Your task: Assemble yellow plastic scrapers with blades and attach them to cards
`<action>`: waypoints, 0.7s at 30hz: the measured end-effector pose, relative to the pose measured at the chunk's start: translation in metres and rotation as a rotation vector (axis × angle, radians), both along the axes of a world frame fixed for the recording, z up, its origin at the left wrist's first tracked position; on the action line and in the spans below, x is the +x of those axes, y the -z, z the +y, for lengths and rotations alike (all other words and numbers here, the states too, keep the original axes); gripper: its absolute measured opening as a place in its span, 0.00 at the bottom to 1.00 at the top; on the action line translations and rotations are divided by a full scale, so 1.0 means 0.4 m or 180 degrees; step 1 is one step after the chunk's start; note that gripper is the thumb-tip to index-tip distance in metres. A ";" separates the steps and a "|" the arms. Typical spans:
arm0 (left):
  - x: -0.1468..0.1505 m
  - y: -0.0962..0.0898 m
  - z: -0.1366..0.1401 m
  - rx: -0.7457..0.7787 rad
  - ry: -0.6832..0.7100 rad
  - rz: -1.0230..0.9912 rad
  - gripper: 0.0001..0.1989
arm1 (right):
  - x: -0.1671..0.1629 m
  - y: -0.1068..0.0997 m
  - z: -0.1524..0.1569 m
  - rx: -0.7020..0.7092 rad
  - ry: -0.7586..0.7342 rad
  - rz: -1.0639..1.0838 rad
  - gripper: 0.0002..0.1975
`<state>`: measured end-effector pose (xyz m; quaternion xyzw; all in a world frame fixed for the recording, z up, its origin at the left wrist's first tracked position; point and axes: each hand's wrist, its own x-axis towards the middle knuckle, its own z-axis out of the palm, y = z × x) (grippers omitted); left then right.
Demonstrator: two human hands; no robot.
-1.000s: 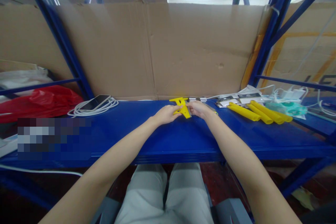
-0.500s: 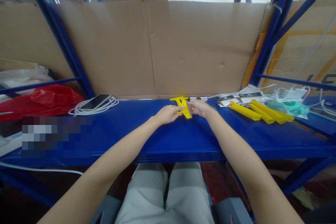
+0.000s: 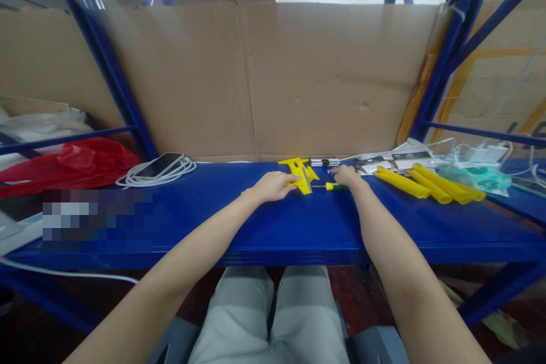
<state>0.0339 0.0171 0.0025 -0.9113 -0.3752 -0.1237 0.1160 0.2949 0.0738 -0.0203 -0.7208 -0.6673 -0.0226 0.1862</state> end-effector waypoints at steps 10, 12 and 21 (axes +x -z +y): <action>-0.040 -0.046 0.014 0.0073 -0.0254 0.0158 0.16 | -0.049 -0.038 -0.034 -0.0641 0.0254 -0.0199 0.20; -0.047 -0.045 0.015 0.0075 -0.0210 0.0168 0.16 | -0.049 -0.037 -0.033 -0.0639 0.0269 -0.0245 0.19; -0.072 -0.009 0.009 0.0226 -0.0232 0.0056 0.19 | -0.061 -0.037 -0.027 -0.0473 0.0378 -0.0434 0.13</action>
